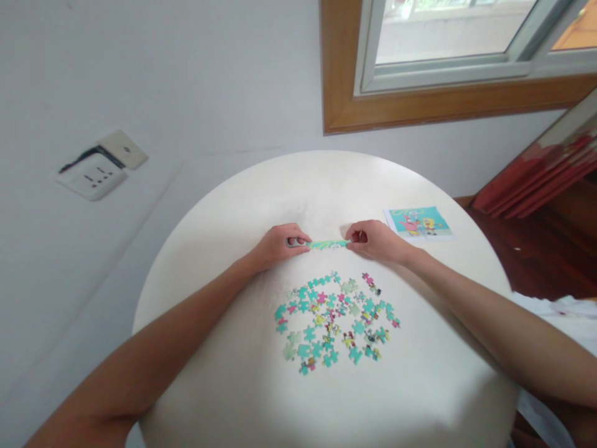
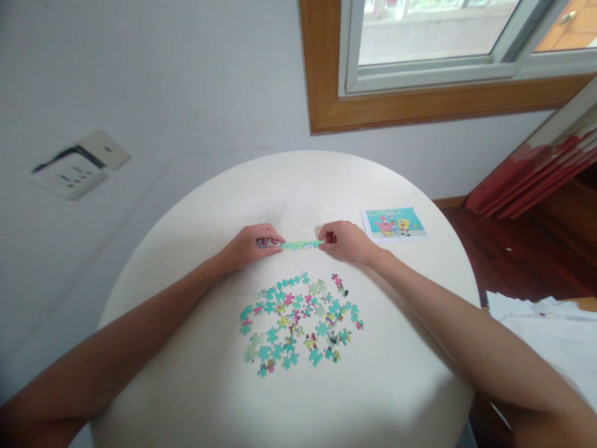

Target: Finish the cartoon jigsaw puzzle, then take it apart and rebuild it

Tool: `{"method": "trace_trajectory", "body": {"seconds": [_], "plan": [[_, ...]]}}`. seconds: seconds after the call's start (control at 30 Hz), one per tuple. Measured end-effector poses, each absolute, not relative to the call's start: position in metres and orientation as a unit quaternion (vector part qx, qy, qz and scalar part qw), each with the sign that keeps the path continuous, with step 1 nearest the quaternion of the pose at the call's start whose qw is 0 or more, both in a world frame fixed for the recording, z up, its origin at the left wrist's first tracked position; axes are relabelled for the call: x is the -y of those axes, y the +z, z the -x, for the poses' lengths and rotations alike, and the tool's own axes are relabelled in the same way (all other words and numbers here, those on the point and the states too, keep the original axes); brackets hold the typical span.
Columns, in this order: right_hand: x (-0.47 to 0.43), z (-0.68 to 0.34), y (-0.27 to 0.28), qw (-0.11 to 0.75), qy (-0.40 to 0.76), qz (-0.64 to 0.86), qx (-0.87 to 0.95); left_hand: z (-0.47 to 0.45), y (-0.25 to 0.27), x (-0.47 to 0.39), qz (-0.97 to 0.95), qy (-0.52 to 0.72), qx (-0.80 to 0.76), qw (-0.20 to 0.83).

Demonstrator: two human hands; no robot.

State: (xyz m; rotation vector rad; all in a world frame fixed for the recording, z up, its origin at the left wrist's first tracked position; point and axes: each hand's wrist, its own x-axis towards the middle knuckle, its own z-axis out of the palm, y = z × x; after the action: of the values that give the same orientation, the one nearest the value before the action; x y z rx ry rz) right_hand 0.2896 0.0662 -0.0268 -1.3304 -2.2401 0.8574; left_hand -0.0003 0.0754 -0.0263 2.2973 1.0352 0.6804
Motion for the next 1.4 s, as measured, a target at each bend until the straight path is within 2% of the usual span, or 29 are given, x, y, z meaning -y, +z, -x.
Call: {"method": "trace_trajectory", "body": {"seconds": [1.07, 1.23, 1.4], "plan": [[-0.062, -0.289, -0.012, 0.195, 0.301, 0.481, 0.800, 0.001, -0.028, -0.076, -0.858, 0.236, -0.385, 0.243], [-0.050, -0.291, 0.011, 0.153, 0.254, 0.445, 0.845, 0.001, -0.027, -0.076, -0.857, 0.240, -0.383, 0.248], [-0.007, -0.282, 0.040, 0.027, 0.264, 0.297, 0.917, 0.001, -0.027, -0.076, -0.856, 0.241, -0.383, 0.248]]}}
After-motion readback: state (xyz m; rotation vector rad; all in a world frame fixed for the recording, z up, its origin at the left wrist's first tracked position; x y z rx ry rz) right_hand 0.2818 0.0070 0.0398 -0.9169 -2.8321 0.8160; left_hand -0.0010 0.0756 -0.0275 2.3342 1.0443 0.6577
